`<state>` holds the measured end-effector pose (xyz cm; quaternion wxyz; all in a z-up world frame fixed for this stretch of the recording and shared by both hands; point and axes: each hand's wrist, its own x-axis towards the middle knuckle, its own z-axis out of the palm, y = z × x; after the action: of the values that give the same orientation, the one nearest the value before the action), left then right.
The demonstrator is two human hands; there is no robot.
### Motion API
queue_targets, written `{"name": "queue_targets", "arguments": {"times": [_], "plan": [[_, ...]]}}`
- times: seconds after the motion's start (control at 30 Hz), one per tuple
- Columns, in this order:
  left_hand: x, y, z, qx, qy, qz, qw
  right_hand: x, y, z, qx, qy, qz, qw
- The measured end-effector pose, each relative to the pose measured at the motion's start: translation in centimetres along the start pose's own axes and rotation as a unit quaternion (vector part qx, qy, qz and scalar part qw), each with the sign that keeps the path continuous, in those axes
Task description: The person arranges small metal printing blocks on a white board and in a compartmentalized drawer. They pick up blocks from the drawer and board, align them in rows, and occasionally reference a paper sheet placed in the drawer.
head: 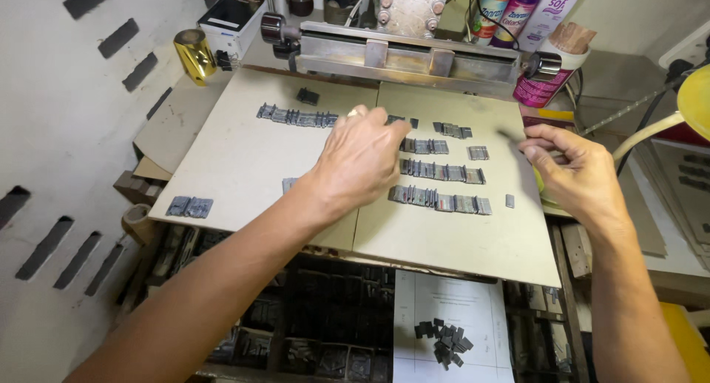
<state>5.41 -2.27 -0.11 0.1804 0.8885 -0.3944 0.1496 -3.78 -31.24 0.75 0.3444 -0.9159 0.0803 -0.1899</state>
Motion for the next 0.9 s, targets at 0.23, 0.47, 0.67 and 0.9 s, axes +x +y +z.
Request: {"name": "queue_targets", "arguments": {"times": [0.23, 0.47, 0.67, 0.9], "plan": [[4.7, -0.1, 2.4, 0.067, -0.061, 0.062, 0.994, 2.5, 1.7, 1.9, -0.062, -0.020, -0.110, 0.992], [2.5, -3.9, -0.6, 0.098, -0.029, 0.053, 0.993, 1.4, 0.3, 1.5, -0.062, -0.052, -0.091, 0.993], [1.9, -5.3, -1.3, 0.095, -0.103, -0.005, 0.990, 0.7, 0.2, 1.8, -0.029, -0.050, -0.091, 0.994], [2.1, -5.3, -0.3, 0.052, -0.126, -0.008, 0.991, 0.7, 0.3, 2.1, -0.039, -0.045, -0.080, 0.995]]}}
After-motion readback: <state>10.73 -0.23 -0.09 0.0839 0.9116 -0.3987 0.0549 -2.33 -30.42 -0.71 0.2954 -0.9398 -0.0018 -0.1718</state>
